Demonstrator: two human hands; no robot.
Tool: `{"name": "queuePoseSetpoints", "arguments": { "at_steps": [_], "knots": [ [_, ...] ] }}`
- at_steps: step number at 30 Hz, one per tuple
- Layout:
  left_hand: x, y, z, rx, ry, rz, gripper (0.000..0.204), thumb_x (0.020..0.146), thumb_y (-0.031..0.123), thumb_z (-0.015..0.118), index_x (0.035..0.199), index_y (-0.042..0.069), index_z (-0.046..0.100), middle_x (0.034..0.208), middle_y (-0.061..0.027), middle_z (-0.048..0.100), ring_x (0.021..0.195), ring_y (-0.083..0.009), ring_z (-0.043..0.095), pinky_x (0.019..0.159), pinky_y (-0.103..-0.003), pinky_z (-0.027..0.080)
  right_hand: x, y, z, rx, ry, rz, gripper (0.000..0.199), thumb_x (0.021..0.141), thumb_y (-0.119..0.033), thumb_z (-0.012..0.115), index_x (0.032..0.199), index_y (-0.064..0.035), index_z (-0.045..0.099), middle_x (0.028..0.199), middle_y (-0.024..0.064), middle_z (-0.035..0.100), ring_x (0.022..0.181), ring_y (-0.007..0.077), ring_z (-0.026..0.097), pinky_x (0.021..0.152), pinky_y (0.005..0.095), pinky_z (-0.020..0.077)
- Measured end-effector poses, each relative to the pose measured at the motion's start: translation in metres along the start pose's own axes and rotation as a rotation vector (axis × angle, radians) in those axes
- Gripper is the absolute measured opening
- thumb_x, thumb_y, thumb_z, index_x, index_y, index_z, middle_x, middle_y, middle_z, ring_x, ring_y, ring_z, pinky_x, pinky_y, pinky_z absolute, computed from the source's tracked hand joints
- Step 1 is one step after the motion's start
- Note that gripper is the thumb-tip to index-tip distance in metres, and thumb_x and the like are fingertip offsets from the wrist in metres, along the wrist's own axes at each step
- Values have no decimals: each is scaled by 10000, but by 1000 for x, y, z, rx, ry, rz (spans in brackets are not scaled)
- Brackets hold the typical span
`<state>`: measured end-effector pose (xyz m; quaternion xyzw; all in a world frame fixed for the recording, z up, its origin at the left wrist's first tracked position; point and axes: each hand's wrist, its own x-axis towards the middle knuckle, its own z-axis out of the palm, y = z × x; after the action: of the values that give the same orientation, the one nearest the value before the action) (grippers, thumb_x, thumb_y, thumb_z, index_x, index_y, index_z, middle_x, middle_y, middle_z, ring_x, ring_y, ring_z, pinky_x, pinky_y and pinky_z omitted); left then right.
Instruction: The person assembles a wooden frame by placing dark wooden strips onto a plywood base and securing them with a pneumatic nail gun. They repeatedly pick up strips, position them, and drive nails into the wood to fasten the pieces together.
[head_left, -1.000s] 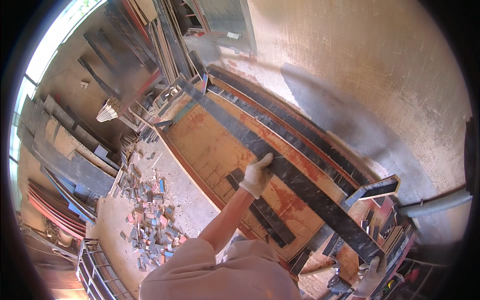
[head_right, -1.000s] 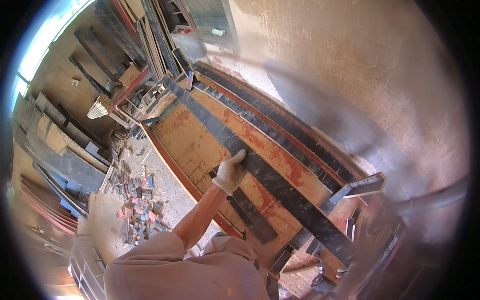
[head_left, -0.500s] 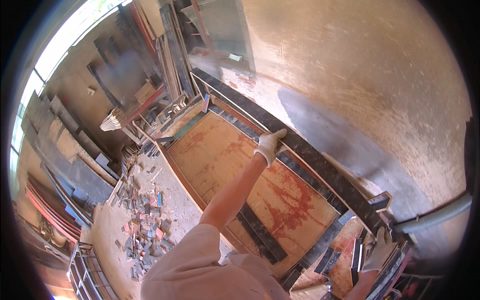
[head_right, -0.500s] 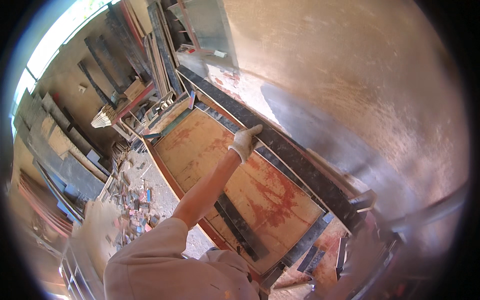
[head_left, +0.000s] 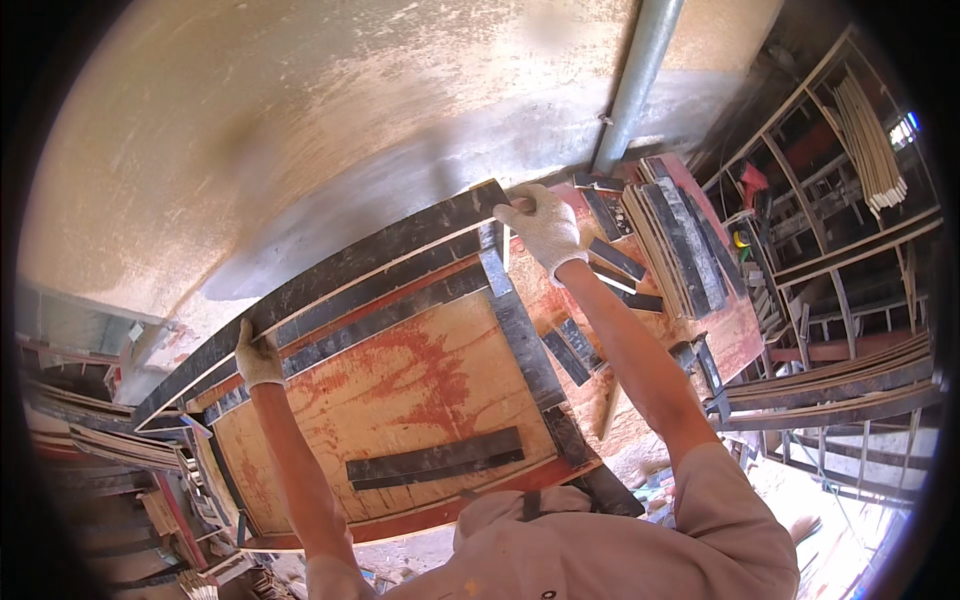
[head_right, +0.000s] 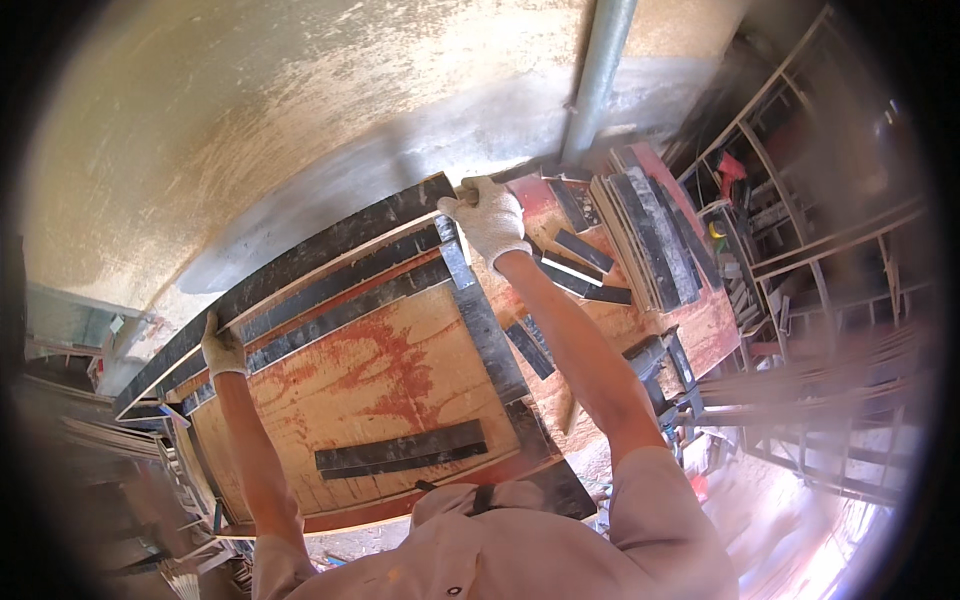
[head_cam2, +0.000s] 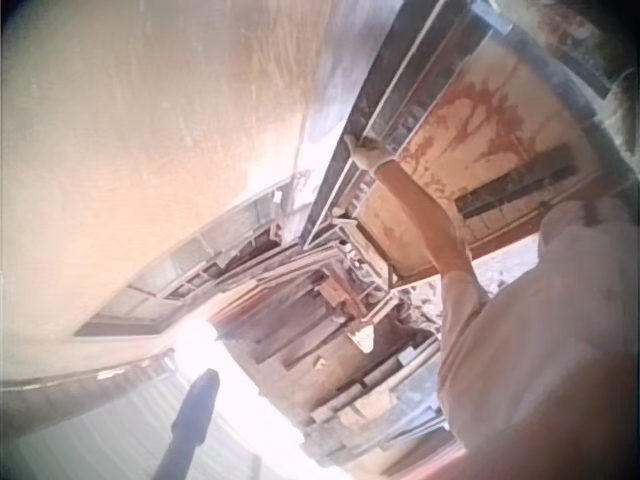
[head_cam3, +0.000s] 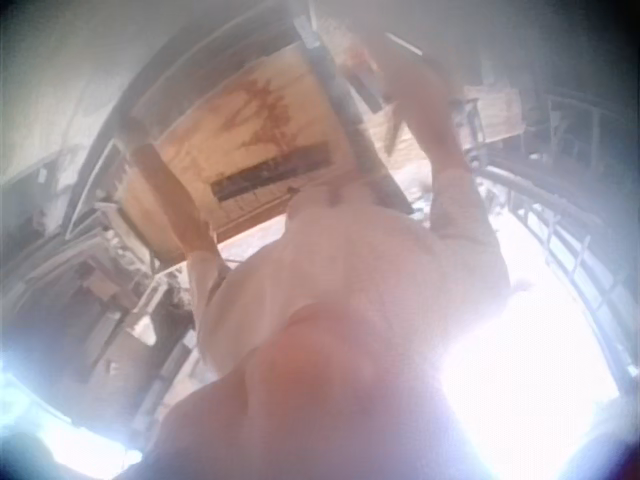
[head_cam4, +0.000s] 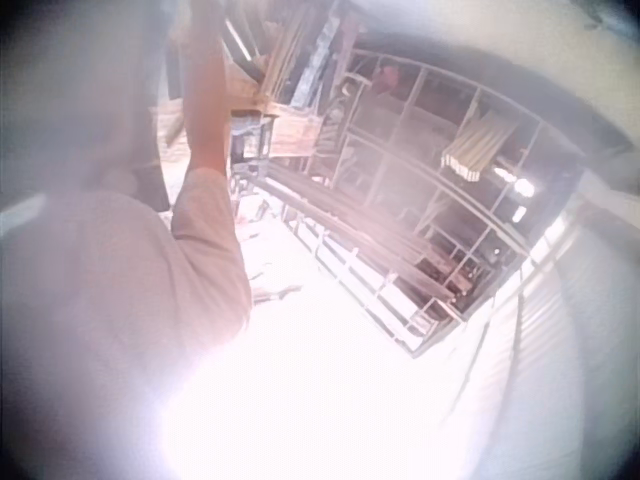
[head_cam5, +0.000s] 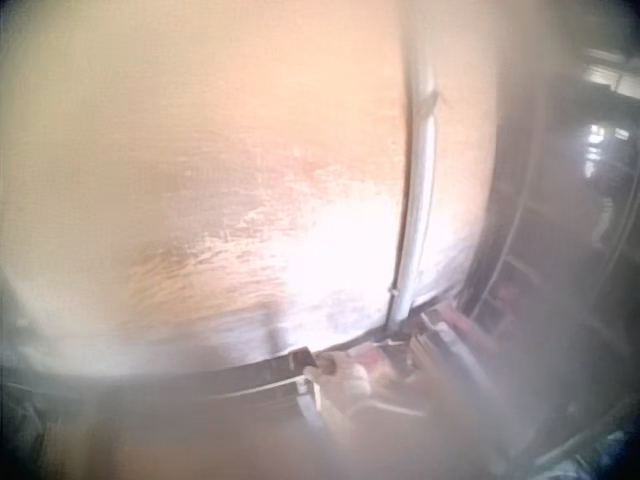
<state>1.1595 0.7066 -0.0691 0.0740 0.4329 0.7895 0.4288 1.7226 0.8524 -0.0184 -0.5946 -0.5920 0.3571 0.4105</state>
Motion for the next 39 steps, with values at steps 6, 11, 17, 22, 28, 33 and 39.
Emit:
{"name": "queuePoseSetpoints", "arguments": {
  "at_steps": [6,11,17,22,28,33,39],
  "knots": [
    [3,7,-1,52,49,38,176,1026,144,628,1114,11,702,1083,-123,748,1028,-244,725,797,-332,656,4,-7,17,171,-78,82,525,885,-308,787,1276,30,692,1124,180,762,999,240,734,908,336,559],
    [7,10,0,64,57,44,194,1032,153,620,1107,-2,708,1140,-143,741,1064,-256,714,901,-334,625,11,-5,25,174,-14,86,402,880,-268,779,1186,-10,751,1066,185,777,955,238,745,886,335,559],
    [-15,18,22,201,25,-138,223,1041,202,617,1078,6,717,1096,-138,750,999,-250,725,789,-326,627,8,-17,26,247,-3,140,400,862,-286,784,1140,0,761,914,151,776,807,208,723,787,332,558],
    [-110,-41,135,1452,-125,-96,364,992,363,688,1030,3,734,946,-92,738,818,-194,673,663,-287,534,11,-3,31,242,58,143,419,842,-321,765,1123,-10,766,954,214,735,859,293,725,817,374,556],
    [-123,-159,328,1625,-727,791,310,948,255,705,1166,40,750,1007,-80,774,913,-180,734,839,-322,550,3,-18,25,325,23,185,404,853,-299,791,1137,-13,765,1039,202,708,889,285,709,820,379,555],
    [-99,-194,360,1559,-908,265,274,938,153,707,1186,51,760,959,-64,778,841,-134,714,793,-288,558,10,-13,29,340,21,170,379,842,-287,801,1127,-39,776,1006,187,681,930,311,682,859,395,536],
    [-97,-199,364,1542,-909,180,262,933,126,709,1177,51,769,901,-55,765,786,-109,695,737,-272,556,10,-2,34,331,87,123,330,847,-258,798,1111,-61,787,949,167,651,905,299,665,835,394,528]
  ]
}}
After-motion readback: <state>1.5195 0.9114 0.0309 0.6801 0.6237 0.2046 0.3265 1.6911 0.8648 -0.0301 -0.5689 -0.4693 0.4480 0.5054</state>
